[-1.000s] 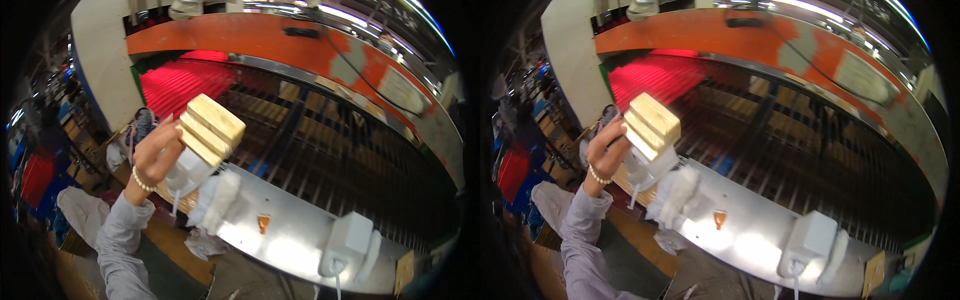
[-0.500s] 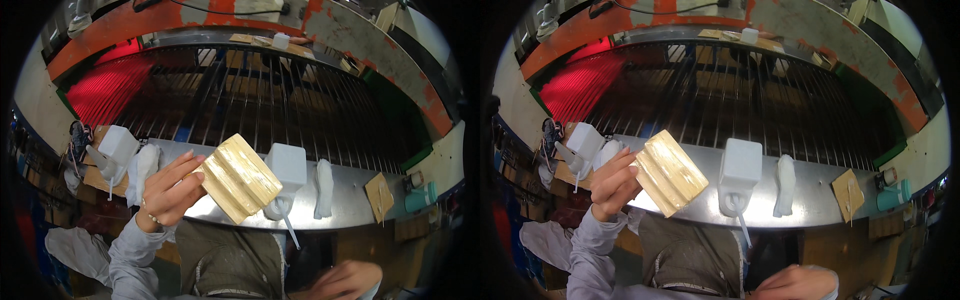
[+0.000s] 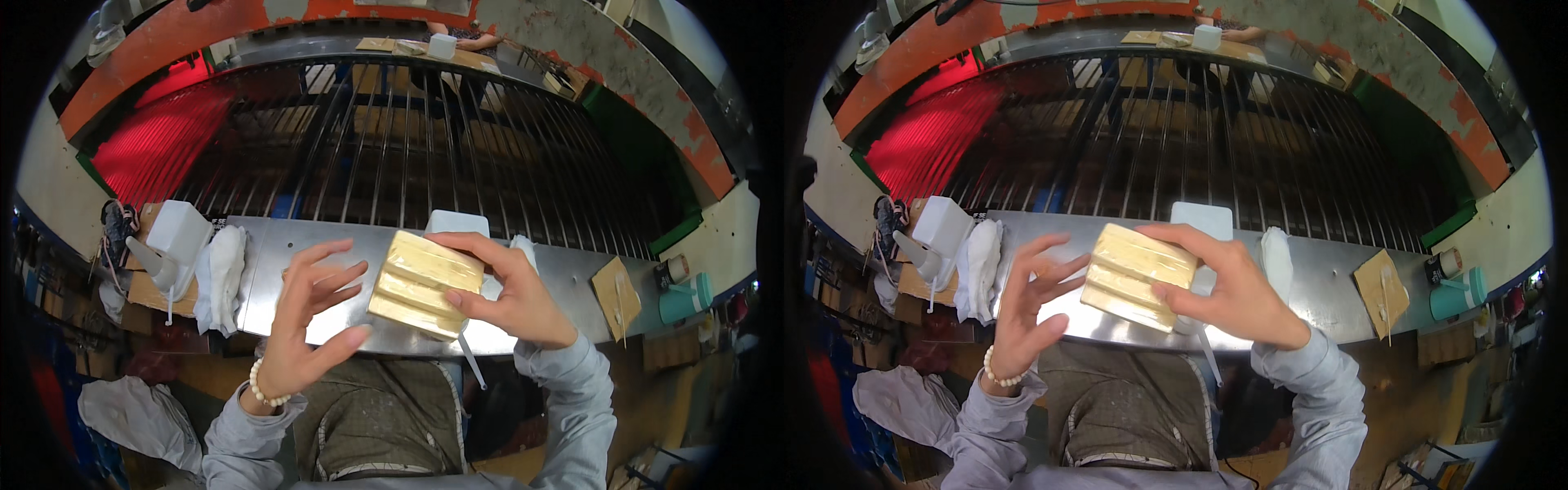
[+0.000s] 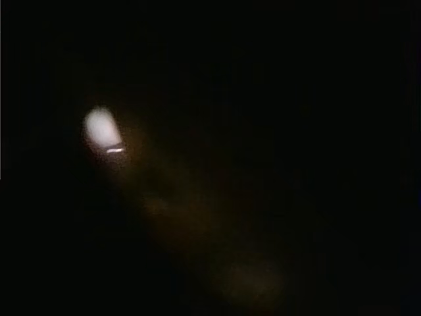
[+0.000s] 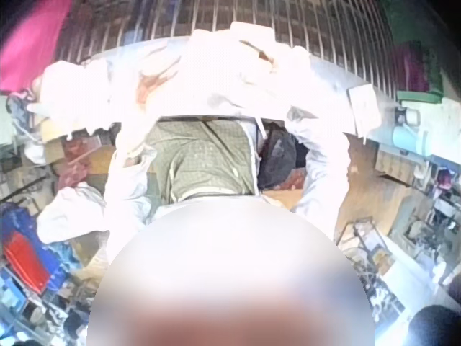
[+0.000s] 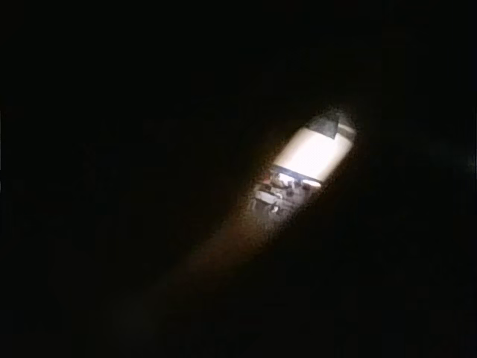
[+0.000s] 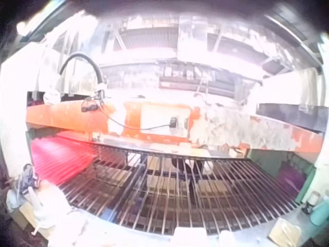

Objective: The person prepares a small amount of white paste on a cardboard piece, then uses a toothbrush to apply the paste to the sole and edges of a brown shoe. The person repeatedly dips the brush into a white container and scrubs the shoe surface.

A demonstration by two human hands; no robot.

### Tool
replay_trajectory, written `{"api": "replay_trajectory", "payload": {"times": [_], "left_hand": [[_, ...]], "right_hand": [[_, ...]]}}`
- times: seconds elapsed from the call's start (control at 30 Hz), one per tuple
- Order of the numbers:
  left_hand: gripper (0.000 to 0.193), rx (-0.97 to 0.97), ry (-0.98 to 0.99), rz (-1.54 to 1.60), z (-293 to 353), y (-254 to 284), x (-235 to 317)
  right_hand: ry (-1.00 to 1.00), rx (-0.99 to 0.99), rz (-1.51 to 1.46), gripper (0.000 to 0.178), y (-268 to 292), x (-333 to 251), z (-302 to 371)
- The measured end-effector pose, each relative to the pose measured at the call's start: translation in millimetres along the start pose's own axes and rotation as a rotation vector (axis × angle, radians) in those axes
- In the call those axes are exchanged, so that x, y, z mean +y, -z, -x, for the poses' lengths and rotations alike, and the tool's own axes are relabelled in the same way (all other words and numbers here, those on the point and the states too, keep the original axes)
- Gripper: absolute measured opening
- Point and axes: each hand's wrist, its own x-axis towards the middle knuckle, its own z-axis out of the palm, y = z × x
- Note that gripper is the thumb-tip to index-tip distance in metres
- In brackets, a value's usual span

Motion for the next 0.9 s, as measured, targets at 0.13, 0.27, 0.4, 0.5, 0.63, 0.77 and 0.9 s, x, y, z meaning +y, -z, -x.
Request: {"api": "replay_trajectory", "payload": {"times": [0.13,0.27,0.4,0.5,0.63,0.77,0.9], "left_hand": [[0.076,-0.080,0.427,0.305,-4.1,-12.2,-29.5],[0.078,0.174,0.479,0.449,-21.2,-16.8,-70.9],[0.062,0.374,0.575,0.304,-53.3,-13.2,-130.2],[0.062,0.423,0.622,0.194,-79.4,-25.1,-174.9],[0.060,0.278,0.594,0.114,-109.2,-47.9,-214.6],[0.054,-0.019,0.489,-0.075,-109.4,-63.6,-230.3],[0.060,-0.135,0.032,-0.634,-94.5,-71.4,-236.8]], "right_hand": [[0.146,-0.078,0.119,0.067,7.7,11.3,-9.3],[0.108,0.064,0.266,0.089,39.8,37.7,-27.0],[-0.138,-0.178,0.887,0.122,58.3,80.3,-24.9],[-0.092,-0.212,0.812,0.126,49.2,104.6,-28.3],[-0.029,-0.106,0.758,0.117,54.9,90.3,-14.5],[0.014,-0.009,0.736,0.112,88.4,53.0,11.5],[-0.022,-0.036,0.654,0.111,91.2,52.9,15.4]]}}
